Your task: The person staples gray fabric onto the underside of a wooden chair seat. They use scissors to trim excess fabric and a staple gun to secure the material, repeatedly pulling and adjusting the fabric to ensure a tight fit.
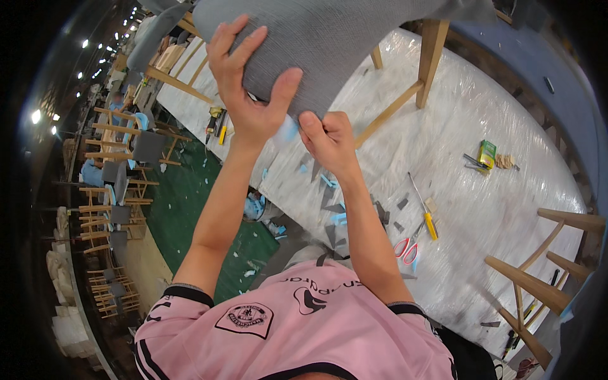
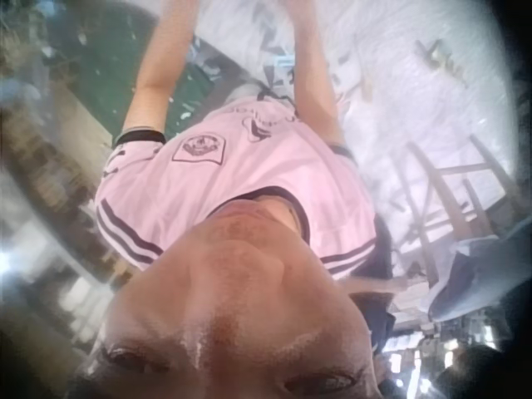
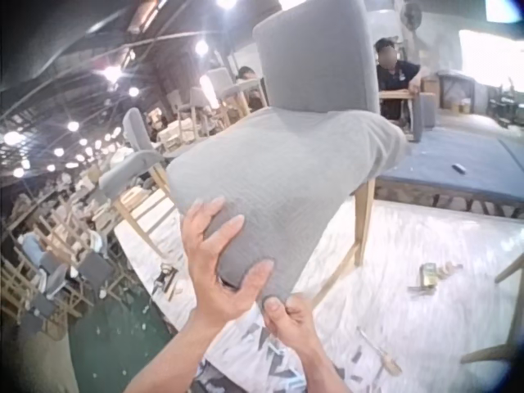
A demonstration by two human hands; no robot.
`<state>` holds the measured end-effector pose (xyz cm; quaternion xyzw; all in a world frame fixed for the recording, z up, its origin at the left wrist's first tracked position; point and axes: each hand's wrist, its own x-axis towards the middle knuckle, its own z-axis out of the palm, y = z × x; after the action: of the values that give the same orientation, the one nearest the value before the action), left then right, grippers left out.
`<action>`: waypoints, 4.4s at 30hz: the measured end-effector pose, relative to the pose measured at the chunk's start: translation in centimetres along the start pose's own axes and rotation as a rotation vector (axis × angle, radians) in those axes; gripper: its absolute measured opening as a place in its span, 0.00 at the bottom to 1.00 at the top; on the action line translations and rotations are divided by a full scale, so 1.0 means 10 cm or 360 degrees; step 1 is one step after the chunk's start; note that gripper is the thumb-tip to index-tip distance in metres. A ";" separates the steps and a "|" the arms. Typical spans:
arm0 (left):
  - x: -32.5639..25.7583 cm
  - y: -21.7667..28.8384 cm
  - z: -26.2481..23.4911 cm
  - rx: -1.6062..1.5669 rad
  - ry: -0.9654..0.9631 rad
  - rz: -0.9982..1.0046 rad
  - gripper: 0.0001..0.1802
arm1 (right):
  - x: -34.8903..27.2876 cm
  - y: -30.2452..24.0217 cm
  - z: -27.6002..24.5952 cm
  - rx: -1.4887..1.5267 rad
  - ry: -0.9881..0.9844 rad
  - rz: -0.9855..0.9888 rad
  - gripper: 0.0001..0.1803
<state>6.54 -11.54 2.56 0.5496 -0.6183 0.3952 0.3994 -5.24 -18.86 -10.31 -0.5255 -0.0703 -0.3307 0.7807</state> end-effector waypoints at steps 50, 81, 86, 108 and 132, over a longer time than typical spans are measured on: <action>-0.16 -0.10 0.07 -0.0018 -0.0030 0.0022 0.42 | -0.20 0.16 -1.50 -0.1290 0.0164 -0.0509 0.08; -0.17 -0.08 0.14 -0.0070 0.0024 -0.0026 0.44 | -0.05 0.23 -1.32 -0.1141 0.0184 -0.0701 0.09; -0.21 -0.10 0.12 -0.0191 0.0086 -0.0118 0.43 | 0.17 0.08 -1.17 -0.1157 0.0157 -0.0779 0.09; -0.19 -0.11 0.13 -0.0138 0.0083 -0.0090 0.47 | 0.57 -0.18 -0.94 -0.1334 0.0068 -0.1230 0.12; -0.18 -0.29 0.06 0.0115 0.0031 0.0212 0.41 | 0.80 -0.25 -1.12 -0.1304 -0.0214 -0.1391 0.07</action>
<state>9.55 -11.71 0.84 0.5174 -0.6349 0.4482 0.3581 -3.20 -32.66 -9.57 -0.7257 -0.1959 -0.5872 0.3004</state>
